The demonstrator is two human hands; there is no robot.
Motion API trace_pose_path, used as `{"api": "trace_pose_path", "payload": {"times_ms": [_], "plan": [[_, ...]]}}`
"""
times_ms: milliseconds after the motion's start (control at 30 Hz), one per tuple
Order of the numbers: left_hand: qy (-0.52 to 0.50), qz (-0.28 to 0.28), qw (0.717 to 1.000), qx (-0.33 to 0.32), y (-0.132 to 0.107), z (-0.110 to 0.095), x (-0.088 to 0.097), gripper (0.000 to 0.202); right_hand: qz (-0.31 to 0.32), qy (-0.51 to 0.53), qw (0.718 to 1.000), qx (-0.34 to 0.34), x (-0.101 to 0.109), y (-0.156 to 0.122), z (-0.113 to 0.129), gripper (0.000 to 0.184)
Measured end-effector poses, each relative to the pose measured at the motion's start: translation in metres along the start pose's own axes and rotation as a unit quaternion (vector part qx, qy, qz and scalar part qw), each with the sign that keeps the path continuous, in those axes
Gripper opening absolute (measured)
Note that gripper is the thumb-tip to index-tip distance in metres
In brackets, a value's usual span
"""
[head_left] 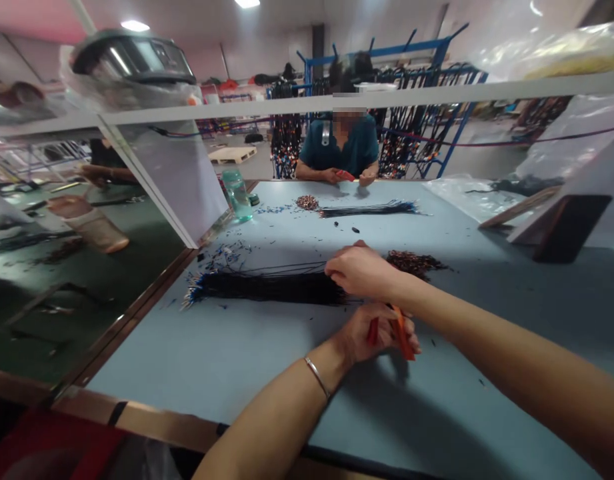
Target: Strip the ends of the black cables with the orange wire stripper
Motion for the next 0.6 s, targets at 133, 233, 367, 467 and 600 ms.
{"api": "trace_pose_path", "payload": {"times_ms": [133, 233, 367, 467, 600], "plan": [[0.010, -0.006, 1.000, 0.000, 0.003, 0.004, 0.002, 0.033, 0.053, -0.024, 0.998, 0.004, -0.020, 0.035, 0.021, 0.019], [0.006, -0.022, 1.000, -0.013, 0.003, 0.002, 0.003, 0.044, 0.062, -0.047, 0.997, -0.002, -0.035, 0.053, 0.024, 0.018], [-0.023, -0.062, 0.997, -0.035, 0.000, -0.007, 0.006, 0.044, 0.067, -0.071, 0.995, -0.012, -0.045, 0.075, 0.018, 0.021], [-0.040, -0.092, 0.994, -0.048, -0.002, -0.012, 0.012, 0.042, 0.075, -0.083, 0.994, -0.001, -0.053, 0.094, 0.017, 0.031], [-0.041, -0.119, 0.990, -0.060, -0.005, -0.011, 0.024, 0.040, 0.076, -0.067, 0.993, 0.065, -0.066, 0.115, 0.034, 0.034]]}}
Point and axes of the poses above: each hand's wrist, its own y-axis towards the middle knuckle, its own x-axis out of the back of the hand, z = x × y, the point moved 10 cm from there along y, towards the middle knuckle, and after that the axes turned 15 degrees about y, right-handed, at the moved point
